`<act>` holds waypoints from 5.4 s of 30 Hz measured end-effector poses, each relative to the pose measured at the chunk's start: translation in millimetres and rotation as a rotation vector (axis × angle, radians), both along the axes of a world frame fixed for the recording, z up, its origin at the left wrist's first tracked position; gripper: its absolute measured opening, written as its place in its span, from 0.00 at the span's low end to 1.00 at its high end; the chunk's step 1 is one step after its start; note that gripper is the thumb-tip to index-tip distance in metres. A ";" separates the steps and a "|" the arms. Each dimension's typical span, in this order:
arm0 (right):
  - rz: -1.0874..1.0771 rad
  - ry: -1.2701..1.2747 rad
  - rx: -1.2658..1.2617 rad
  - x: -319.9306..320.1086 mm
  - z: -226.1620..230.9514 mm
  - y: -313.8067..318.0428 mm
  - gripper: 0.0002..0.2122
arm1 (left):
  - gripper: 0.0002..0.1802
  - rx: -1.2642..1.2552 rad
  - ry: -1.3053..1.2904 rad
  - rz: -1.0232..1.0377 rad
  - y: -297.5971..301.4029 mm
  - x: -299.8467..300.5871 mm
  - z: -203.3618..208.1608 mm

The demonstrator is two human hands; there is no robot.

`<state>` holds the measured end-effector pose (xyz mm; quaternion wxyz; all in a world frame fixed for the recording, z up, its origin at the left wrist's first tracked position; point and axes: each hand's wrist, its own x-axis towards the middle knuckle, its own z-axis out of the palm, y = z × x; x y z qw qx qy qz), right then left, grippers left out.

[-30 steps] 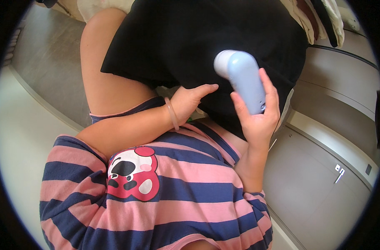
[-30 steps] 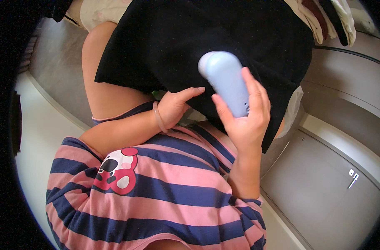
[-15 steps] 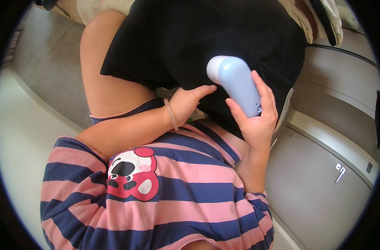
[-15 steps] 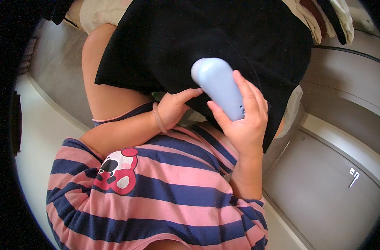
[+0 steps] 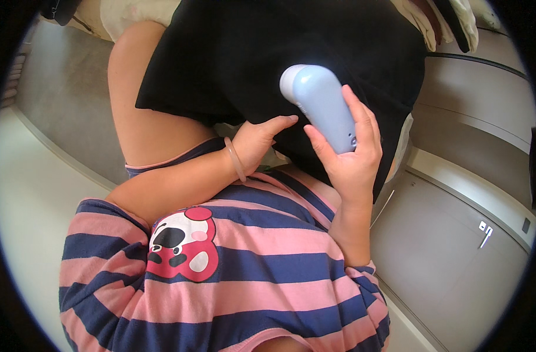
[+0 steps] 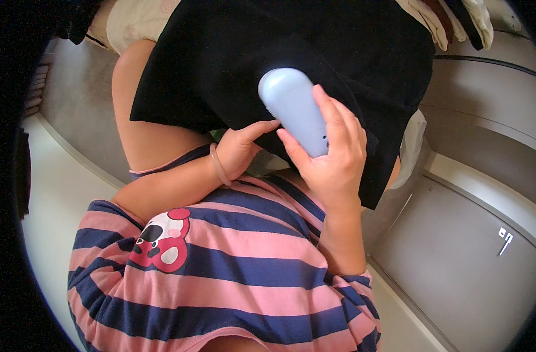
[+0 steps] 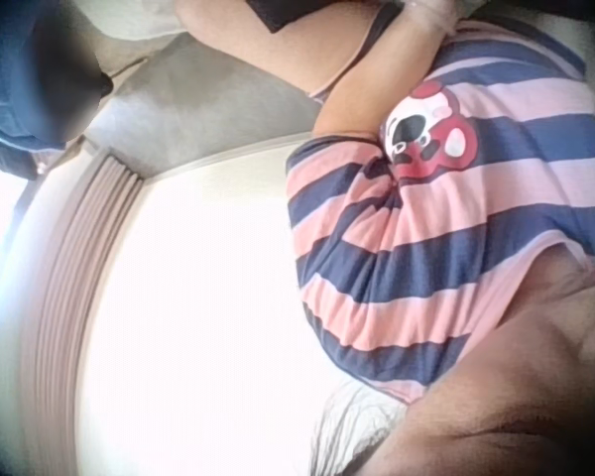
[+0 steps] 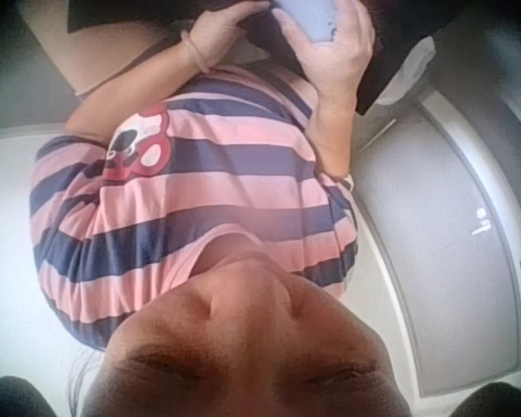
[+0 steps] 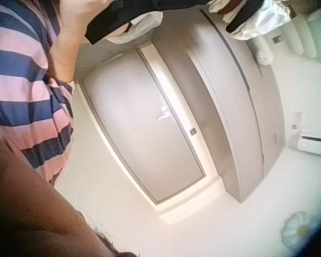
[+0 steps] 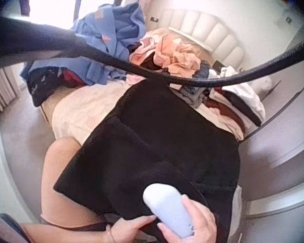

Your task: The person uses a lint remover to clean a black hoodie while sitting on a bed, moving the tool across the fabric and turning the garment over.

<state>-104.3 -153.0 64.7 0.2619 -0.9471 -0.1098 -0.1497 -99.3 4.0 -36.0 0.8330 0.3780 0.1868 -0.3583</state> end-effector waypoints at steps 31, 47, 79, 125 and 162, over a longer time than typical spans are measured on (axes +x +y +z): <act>-0.231 -0.130 -0.058 35.9 -3.4 -18.0 0.31 | 0.20 0.019 0.009 0.008 -1.0 4.5 11.8; -0.192 -0.059 0.062 47.4 0.2 -3.1 0.30 | 0.20 -0.036 0.011 0.008 1.3 -2.2 7.5; -0.252 0.034 0.019 36.5 10.4 -7.2 0.29 | 0.25 0.093 0.019 -0.060 11.0 1.0 28.3; -0.029 -0.078 -0.045 73.7 6.8 27.8 0.30 | 0.22 0.085 -0.126 -0.047 -16.7 -23.1 17.9; 0.136 0.077 -0.040 44.6 21.9 33.9 0.31 | 0.20 0.060 -0.154 0.067 -4.5 -27.7 15.4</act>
